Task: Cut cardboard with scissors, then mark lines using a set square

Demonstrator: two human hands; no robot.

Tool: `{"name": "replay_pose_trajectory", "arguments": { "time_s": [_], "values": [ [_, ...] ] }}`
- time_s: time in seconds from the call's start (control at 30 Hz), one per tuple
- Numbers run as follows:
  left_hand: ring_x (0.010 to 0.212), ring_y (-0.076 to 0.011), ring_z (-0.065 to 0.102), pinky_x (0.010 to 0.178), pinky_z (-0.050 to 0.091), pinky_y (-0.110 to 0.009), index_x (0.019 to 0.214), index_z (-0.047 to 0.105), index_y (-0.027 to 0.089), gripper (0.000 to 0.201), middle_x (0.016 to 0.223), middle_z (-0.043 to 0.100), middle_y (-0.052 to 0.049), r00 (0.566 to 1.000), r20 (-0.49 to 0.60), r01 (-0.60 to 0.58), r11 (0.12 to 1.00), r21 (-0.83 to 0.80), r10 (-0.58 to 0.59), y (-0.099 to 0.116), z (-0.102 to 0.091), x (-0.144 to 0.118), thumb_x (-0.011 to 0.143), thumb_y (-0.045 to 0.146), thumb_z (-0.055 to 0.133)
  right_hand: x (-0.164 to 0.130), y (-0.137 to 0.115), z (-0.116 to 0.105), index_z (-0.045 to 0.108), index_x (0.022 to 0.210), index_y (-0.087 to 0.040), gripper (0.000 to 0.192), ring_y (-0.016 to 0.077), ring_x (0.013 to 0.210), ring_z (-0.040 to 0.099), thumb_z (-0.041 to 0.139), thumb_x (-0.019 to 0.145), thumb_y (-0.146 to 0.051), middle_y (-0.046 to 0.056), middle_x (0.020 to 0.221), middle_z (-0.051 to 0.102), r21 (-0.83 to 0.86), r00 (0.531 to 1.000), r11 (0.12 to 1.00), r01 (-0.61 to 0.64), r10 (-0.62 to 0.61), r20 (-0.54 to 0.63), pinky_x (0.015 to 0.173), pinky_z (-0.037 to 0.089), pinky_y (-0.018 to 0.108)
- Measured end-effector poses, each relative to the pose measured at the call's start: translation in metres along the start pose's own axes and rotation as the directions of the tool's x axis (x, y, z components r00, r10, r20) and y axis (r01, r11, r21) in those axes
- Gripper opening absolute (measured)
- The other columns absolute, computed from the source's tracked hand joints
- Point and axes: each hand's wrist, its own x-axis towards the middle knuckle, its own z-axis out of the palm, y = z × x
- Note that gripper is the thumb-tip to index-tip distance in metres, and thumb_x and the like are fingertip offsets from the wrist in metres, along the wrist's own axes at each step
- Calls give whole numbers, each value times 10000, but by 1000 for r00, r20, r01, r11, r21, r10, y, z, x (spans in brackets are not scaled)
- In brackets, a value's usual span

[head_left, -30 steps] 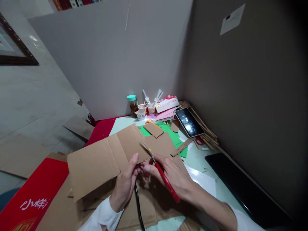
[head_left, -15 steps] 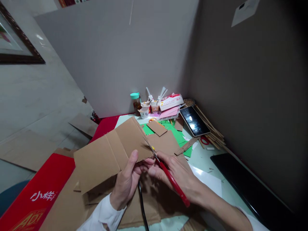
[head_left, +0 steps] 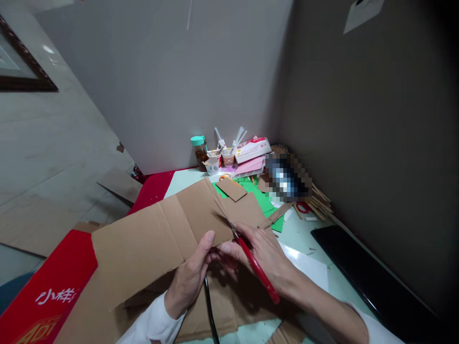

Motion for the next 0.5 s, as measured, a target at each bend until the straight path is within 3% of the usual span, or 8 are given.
{"name": "replay_pose_trajectory", "arguments": {
  "time_s": [0.1,0.27,0.5],
  "values": [
    [665,-219,666,681,543,-309,704,769,140,584,651,719,-93,998,64,-5,999,32,3,5,9,-2,815,696,630,0,2,1,412,600,-240,435,134,520,532,510,935,-500,-37,504,578,-41,999,999,19,-21,-40,599,353,278],
    [664,-188,654,712,535,-270,738,773,158,581,665,717,-72,998,69,-16,999,46,13,6,13,-3,889,670,543,0,8,2,367,576,-241,482,117,488,461,475,944,-533,-40,482,522,-74,998,997,28,-32,-60,579,329,273],
    [662,-190,660,741,527,-283,738,764,160,604,683,721,-75,990,138,-8,995,102,-7,-2,8,-1,921,665,488,2,13,-1,448,759,-248,307,131,495,476,524,952,-474,-70,520,541,-99,999,994,41,-42,-17,574,321,259]
  ]
}}
